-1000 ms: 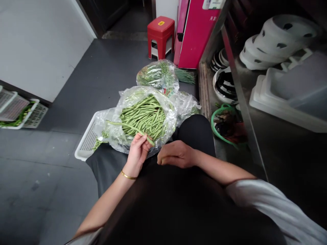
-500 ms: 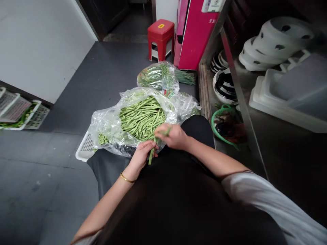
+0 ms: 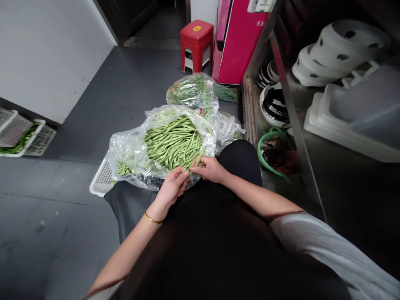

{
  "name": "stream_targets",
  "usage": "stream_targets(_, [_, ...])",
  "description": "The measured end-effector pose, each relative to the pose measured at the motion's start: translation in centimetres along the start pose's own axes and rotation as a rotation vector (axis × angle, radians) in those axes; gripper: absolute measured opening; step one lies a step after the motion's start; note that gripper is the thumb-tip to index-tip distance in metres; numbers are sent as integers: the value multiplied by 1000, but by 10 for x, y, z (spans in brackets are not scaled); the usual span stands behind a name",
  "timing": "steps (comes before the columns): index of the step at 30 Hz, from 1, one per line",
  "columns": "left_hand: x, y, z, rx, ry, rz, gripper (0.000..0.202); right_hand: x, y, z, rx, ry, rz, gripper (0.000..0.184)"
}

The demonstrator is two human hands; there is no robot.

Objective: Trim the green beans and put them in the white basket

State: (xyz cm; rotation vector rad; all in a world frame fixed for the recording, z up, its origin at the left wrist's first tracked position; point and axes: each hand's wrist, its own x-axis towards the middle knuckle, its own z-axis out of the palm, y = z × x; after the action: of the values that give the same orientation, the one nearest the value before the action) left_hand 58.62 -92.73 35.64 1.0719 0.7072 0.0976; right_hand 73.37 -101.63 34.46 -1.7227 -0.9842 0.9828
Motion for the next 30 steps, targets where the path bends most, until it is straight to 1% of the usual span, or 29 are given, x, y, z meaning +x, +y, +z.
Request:
stream_targets(2, [-1,1,-2,178,42,141,23,0,1,-1,-14,1,26,26])
stream_targets(5, [-1,2,-7,501,89,392,10,-2,1,0,-2,-6,84,24])
stream_targets(7, [-1,0,-11,654,76,492,6,-5,1,1,107,-31,114,25])
stream_targets(8, [-1,-2,-12,699,53,513,6,-8,0,1,216,-74,115,27])
stream_targets(9, [0,-4,-14,724,29,521,6,-11,-2,1,355,-142,105,31])
stream_targets(10, [0,-6,-15,728,7,519,6,-15,-5,0,499,-256,84,35])
stream_targets(11, [0,-8,-16,711,-14,506,6,-20,-8,-1,613,-430,59,38])
stream_targets(12, [0,-9,-18,664,-22,480,6,-23,-11,-2,679,-636,39,40])
stream_targets(13, [0,-9,-19,582,-18,445,7,-25,-13,-3,693,-824,32,40])
stream_targets(14, [0,-9,-19,467,-7,408,9,-26,-15,-3,662,-952,43,39])
stream_targets(15, [-1,-7,-19,334,3,372,12,-25,-15,-2,600,-999,64,37])
stream_targets(16, [-3,-4,-18,209,12,340,16,-22,-14,0,519,-957,89,33])
stream_targets(17, [-4,-1,-16,124,22,315,20,-19,-12,4,423,-845,104,30])
stream_targets(18, [-5,2,-14,99,33,300,24,-15,-10,7,316,-710,100,28])
stream_targets(19, [-5,5,-11,133,45,293,27,-12,-9,11,193,-597,76,26])
stream_targets(20, [-5,7,-9,199,63,293,27,-10,-8,14,67,-519,32,24])
stream_targets(22, [-4,10,-5,309,116,303,22,-9,-10,17,-179,-437,-91,26])
stream_targets(24, [-3,10,-6,316,160,315,18,-12,-17,12,-441,-354,-195,32])
stream_targets(25, [-3,10,-7,314,163,314,16,-15,-22,8,-571,-281,-229,34])
stream_targets(26, [-3,10,-9,330,141,311,15,-17,-26,2,-687,-197,-261,36])
stream_targets(27, [-4,11,-10,368,89,309,13,-20,-29,-3,-780,-128,-297,36])
stream_targets(28, [-6,13,-11,420,17,307,12,-22,-31,-8,-849,-104,-342,34])
stream_targets(29, [-7,14,-12,481,-58,312,12,-24,-33,-12,-896,-127,-391,30])
stream_targets(30, [-9,16,-12,538,-122,325,12,-24,-33,-14,-921,-190,-437,25])
